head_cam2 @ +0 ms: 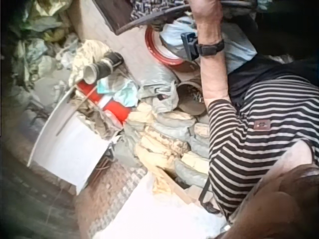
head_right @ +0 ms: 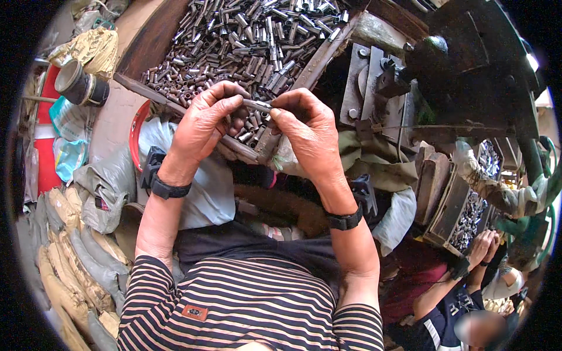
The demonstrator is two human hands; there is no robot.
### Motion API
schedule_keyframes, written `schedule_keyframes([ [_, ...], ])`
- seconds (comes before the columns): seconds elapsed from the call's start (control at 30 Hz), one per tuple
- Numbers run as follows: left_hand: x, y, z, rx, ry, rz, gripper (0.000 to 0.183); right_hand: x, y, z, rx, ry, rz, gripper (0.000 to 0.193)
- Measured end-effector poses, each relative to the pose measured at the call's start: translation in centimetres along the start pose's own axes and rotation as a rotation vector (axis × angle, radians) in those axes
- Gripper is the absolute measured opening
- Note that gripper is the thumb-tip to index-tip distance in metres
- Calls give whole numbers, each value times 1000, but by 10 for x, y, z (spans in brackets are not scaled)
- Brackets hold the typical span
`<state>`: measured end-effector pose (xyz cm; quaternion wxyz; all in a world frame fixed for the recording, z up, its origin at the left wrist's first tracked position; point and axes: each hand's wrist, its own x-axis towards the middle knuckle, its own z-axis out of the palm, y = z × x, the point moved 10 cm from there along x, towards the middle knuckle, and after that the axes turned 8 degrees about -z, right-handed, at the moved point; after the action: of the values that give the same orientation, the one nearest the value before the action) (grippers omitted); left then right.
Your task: Assembling small metal pins or components using a mechanical press.
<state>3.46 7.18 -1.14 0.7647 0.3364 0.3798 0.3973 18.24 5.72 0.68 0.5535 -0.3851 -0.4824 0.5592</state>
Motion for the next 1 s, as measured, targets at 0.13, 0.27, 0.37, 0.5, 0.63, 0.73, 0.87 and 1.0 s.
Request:
schedule_keyframes([
  [0.13,-2,-1,8,38,36,13,14,-8,-2,-7,93,37,-9,8],
  [0.27,-3,-2,12,65,34,27,14,-13,-2,-11,120,50,-24,7],
  [0.37,-4,-4,16,80,25,2,13,-15,-1,-13,142,55,-6,7],
  [0.5,-6,-4,23,187,16,33,12,-19,1,-10,143,19,-7,7],
  [0.63,-12,-14,34,97,-83,-55,14,-26,12,-1,226,-16,111,8],
  [0.73,-12,-22,30,51,-88,-128,16,-22,13,2,164,-46,103,9],
  [0.87,-6,2,-3,-49,57,66,26,2,-9,-7,-232,-32,-64,12],
  [1.0,-5,24,-46,-296,128,95,25,21,-36,9,-811,-102,-330,13],
])
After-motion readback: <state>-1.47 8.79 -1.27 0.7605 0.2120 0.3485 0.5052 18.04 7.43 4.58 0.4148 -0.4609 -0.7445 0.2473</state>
